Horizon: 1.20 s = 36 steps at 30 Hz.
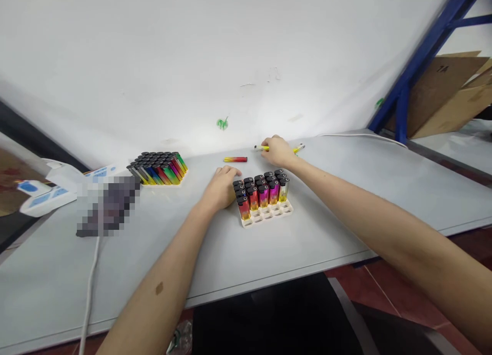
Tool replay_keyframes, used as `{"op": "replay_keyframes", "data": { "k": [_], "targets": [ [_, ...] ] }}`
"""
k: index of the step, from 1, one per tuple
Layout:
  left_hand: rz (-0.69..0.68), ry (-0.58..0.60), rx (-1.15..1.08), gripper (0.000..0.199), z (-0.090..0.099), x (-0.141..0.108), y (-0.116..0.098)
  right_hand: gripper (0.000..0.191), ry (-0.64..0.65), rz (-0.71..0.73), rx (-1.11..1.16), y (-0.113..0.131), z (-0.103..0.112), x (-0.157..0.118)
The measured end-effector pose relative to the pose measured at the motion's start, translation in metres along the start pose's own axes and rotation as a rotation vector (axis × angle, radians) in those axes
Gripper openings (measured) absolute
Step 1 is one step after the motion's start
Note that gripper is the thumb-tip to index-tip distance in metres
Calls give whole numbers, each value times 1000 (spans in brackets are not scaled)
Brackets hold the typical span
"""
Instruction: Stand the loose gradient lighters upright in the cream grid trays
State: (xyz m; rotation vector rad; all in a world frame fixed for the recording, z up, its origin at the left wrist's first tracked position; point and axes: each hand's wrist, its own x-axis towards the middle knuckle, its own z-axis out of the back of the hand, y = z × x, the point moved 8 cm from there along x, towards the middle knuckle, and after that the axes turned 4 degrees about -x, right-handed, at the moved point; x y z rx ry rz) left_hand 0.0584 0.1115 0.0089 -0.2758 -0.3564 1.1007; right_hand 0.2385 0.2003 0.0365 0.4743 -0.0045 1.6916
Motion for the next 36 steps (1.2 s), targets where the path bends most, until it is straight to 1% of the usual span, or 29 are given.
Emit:
{"op": "replay_keyframes", "data": {
  "k": [2, 5, 7, 9, 10, 12, 14, 17, 19, 21, 25, 29, 30, 33, 34, 36],
  "targets": [
    [8, 3, -4, 39, 0, 0, 0, 29, -24, -18, 142, -9, 9, -10],
    [18, 8, 1, 41, 0, 0, 0, 23, -10, -68, 298, -24, 18, -31],
    [15, 9, 5, 40, 0, 1, 1, 21, -77, -81, 369, -31, 28, -45],
    [7, 5, 10, 40, 0, 1, 1, 22, -124, -121, 526, -38, 33, -55],
    [2, 1, 13, 40, 0, 1, 1, 23, -113, -163, 657, -41, 32, -59],
    [-4, -7, 20, 41, 1, 1, 2, 23, -51, -263, 961, -45, 24, -65],
    [-8, -15, 24, 41, 1, 2, 2, 17, -9, -341, 1188, -44, 19, -70],
    [-19, -26, 24, 39, 2, 2, 3, 14, 15, -428, 1381, -43, 16, -76],
    [-26, -25, 27, 38, 1, 2, 5, 14, 34, -455, 1482, -41, 17, -80],
    [-34, -22, 32, 38, 0, 3, 6, 13, 78, -443, 1549, -35, 17, -82],
    [-51, -23, 35, 40, 0, 4, 8, 12, 182, -439, 1597, -23, 14, -86],
    [-35, -16, 36, 40, 0, 4, 9, 15, 191, -476, 1627, -23, 12, -88],
    [-32, -16, 36, 40, 0, 4, 9, 22, 185, -475, 1619, -25, 12, -87],
    [-35, -18, 39, 41, 0, 4, 8, 52, 203, -473, 1571, -28, 10, -87],
    [-37, -18, 42, 41, 0, 4, 8, 57, 208, -477, 1558, -29, 9, -87],
    [-38, -15, 48, 40, 0, 4, 8, 58, 204, -485, 1533, -32, 8, -86]
  ]
}}
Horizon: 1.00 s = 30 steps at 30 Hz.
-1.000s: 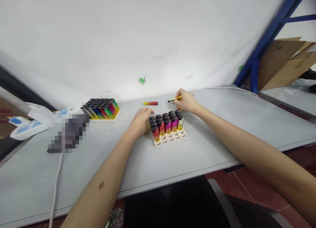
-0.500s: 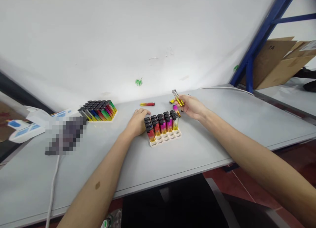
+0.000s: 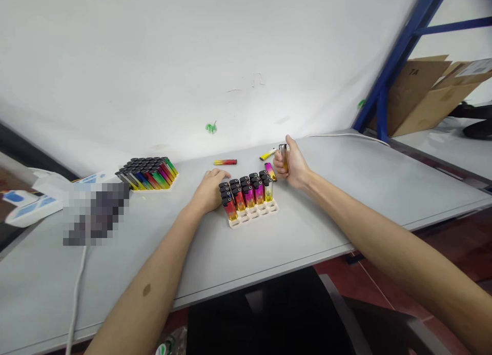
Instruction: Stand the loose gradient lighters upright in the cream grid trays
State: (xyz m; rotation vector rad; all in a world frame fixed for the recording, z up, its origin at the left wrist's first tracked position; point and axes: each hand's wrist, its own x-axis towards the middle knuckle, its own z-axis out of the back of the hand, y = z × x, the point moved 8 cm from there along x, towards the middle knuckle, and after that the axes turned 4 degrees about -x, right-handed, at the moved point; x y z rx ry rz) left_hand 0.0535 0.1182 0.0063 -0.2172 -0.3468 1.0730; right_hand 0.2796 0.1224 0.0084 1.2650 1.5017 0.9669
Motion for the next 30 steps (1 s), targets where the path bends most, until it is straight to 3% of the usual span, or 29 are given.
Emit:
{"op": "replay_keyframes", "data": {
  "k": [10, 22, 30],
  "targets": [
    [-9, -4, 0, 41, 0, 0, -1, 44, -30, 69, -44, 3, -5, -3],
    [-19, -5, 14, 42, -2, 1, 1, 52, -28, 59, -95, -5, -6, -3],
    [-19, -12, -12, 40, 0, -1, -2, 45, -45, 95, -89, 0, -4, 1]
  ]
}}
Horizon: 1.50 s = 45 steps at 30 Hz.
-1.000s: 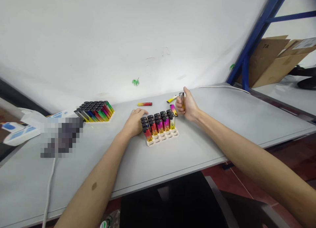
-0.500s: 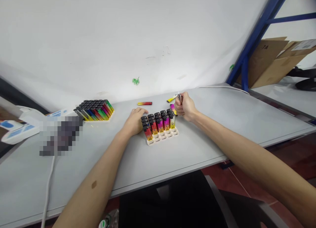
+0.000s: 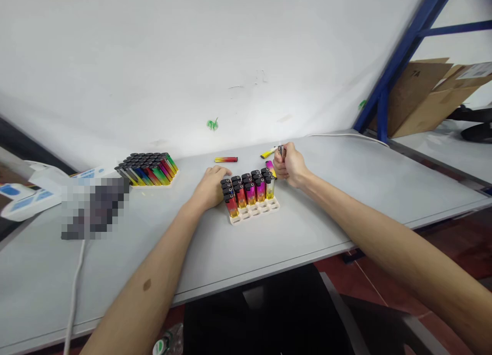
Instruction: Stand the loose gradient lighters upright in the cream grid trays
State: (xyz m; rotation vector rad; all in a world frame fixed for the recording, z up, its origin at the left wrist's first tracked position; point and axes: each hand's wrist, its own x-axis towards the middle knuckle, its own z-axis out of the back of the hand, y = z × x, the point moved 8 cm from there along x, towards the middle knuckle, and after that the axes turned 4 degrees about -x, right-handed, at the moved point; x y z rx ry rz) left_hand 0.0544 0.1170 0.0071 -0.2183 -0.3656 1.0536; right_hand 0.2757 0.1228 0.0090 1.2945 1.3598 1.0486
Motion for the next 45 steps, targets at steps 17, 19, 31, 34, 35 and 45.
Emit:
{"op": "replay_keyframes", "data": {
  "k": [17, 19, 31, 34, 35, 45],
  "targets": [
    [34, 32, 3, 44, 0, -1, -4, 24, -33, 517, -323, 72, 3, -49],
    [36, 32, -2, 43, 0, -2, -4, 20, -31, 589, -357, 85, -4, -75],
    [-6, -3, -21, 33, -2, -1, -1, 21, 201, 657, -865, 40, -76, -130],
    [7, -4, -30, 31, -2, -1, -2, 19, 181, 619, -944, 22, -76, -123],
    [9, -4, -33, 31, -2, -1, -3, 19, 177, 606, -965, 19, -76, -122],
    [24, 8, -31, 31, -3, 0, -3, 20, 183, 489, -1508, 32, -89, -117]
  ]
}}
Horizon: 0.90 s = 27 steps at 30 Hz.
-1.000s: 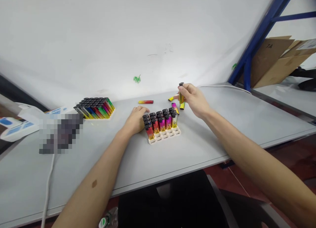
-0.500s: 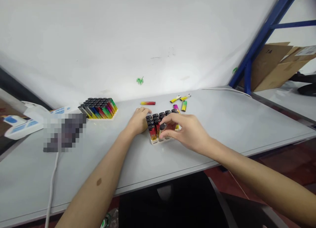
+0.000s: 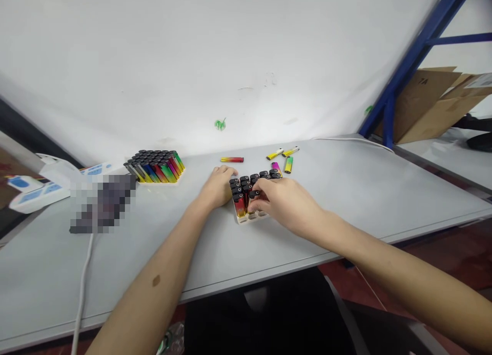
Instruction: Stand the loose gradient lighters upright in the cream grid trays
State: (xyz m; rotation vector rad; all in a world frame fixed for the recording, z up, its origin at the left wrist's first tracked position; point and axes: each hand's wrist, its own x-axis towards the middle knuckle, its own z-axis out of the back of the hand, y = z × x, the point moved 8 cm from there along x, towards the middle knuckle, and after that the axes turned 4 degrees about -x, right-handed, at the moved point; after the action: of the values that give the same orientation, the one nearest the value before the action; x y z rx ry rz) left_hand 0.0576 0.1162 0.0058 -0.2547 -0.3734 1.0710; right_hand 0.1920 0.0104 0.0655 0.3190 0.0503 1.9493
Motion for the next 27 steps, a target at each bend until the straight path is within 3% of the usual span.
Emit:
{"op": "replay_keyframes", "data": {
  "k": [5, 13, 16, 20, 22, 25, 27],
  "targets": [
    [3, -3, -10, 28, 0, -1, 0, 17, 39, 30, -149, 5, 0, 5],
    [-15, -11, 14, 31, 0, 0, 0, 37, 102, 18, -168, 7, -14, 0],
    [-11, -5, 23, 31, -2, 1, 1, 57, -4, -38, -110, 0, 6, -1],
    [-10, -15, 11, 29, 0, 0, -1, 68, -322, -213, -8, -41, 53, 16],
    [0, -10, 5, 30, 1, -1, -1, 59, -357, -283, -13, -71, 56, 33],
    [19, 2, 5, 33, 2, -2, -2, 42, -107, -398, -105, -117, 21, 58],
    [25, 11, 4, 34, 1, -1, -1, 46, 51, -409, -139, -132, -7, 63]
  ]
}}
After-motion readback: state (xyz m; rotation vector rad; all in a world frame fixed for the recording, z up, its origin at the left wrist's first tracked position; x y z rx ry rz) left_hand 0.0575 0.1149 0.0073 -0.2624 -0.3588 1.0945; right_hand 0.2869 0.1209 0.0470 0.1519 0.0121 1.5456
